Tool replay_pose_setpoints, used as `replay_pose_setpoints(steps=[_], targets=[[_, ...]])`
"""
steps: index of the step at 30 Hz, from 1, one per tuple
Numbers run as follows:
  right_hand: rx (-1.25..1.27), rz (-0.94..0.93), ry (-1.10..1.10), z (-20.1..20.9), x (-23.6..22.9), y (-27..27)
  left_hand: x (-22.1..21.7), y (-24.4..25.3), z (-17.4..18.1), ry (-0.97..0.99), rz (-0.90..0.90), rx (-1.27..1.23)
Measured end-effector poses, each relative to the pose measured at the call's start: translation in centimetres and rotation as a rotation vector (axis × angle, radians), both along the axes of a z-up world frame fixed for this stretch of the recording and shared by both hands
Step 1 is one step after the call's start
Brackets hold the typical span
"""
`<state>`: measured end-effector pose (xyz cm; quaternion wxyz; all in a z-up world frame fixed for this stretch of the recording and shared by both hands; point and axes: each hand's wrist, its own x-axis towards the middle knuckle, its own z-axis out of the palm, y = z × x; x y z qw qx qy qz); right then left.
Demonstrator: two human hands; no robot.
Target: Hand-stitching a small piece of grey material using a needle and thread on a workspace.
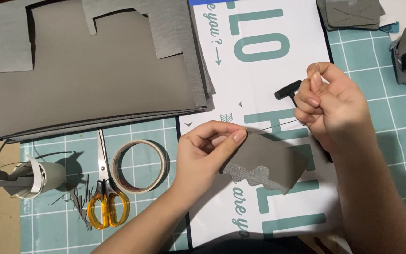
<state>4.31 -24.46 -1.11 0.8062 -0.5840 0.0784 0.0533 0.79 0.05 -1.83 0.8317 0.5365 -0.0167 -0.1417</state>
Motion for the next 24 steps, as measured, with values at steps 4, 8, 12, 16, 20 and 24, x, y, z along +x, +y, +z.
replay_pose_setpoints(steps=[4,8,12,16,20,24], targets=[[-0.271,-0.069,-0.068,1.0,-0.6,1.4,0.1,-0.2,-0.3,0.071,-0.009,0.001],[-0.37,0.0,-0.081,2.0,-1.2,2.2,0.5,-0.3,-0.5,0.129,-0.016,0.018],[-0.39,-0.006,0.034,1.9,-1.6,2.6,0.5,0.0,0.0,0.107,-0.053,-0.017],[-0.625,0.1,-0.275,2.6,-2.1,2.3,0.2,0.2,0.8,-0.187,-0.069,0.097],[-0.417,0.136,-0.281,2.3,-3.0,1.7,0.0,1.2,1.7,-0.789,-0.047,0.268],[-0.302,0.159,-0.162,2.4,-2.9,2.2,0.3,1.7,2.3,-1.05,-0.236,0.146]])
